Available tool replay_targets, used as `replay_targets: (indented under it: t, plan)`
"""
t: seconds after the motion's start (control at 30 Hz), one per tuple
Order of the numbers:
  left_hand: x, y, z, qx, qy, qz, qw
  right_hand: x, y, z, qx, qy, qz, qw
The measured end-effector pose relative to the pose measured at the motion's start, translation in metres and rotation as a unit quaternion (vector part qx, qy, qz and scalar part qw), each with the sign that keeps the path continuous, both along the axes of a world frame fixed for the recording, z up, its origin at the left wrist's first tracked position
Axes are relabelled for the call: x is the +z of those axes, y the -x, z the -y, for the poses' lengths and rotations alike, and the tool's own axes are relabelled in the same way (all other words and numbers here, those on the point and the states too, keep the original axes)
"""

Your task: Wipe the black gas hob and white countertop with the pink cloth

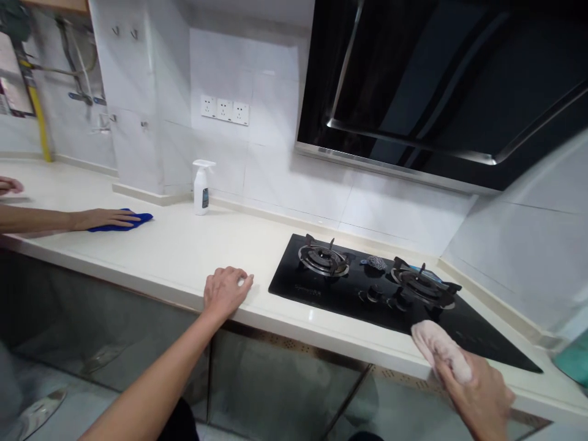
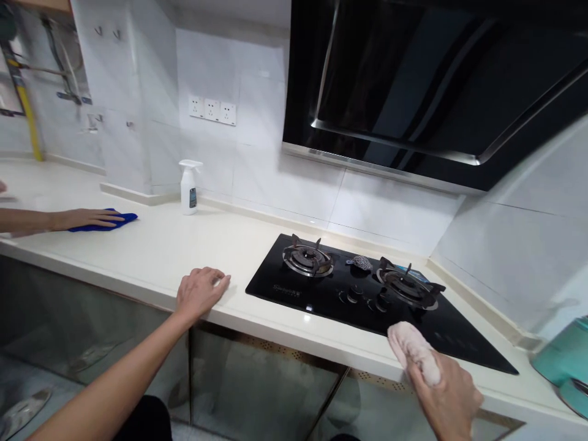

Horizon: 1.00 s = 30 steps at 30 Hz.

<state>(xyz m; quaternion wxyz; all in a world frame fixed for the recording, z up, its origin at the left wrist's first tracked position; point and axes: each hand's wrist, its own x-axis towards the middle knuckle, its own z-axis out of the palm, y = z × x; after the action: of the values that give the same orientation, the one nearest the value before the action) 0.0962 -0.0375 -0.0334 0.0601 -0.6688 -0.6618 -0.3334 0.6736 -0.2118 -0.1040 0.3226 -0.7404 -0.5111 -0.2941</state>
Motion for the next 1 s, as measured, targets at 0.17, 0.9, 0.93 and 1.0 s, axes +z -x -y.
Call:
replay_targets:
  t: [0.17, 0.9, 0.93, 1.0]
  plan:
    - [0.004, -0.001, 0.003, -0.009, 0.007, 0.01, 1.0, -0.024, 0.091, -0.025, 0.143, -0.061, 0.119, 0.981]
    - [0.022, 0.003, 0.008, -0.024, 0.093, 0.115, 0.989, 0.057, 0.405, -0.099, 0.529, 0.144, 0.284, 0.786]
    - [0.023, 0.004, 0.007, -0.027, 0.105, 0.124, 0.986, 0.061, 0.414, -0.101, 0.536, 0.141, 0.285, 0.782]
    - [0.025, 0.006, 0.006, -0.03, 0.127, 0.134, 0.982, 0.066, 0.425, -0.104, 0.545, 0.13, 0.284, 0.778]
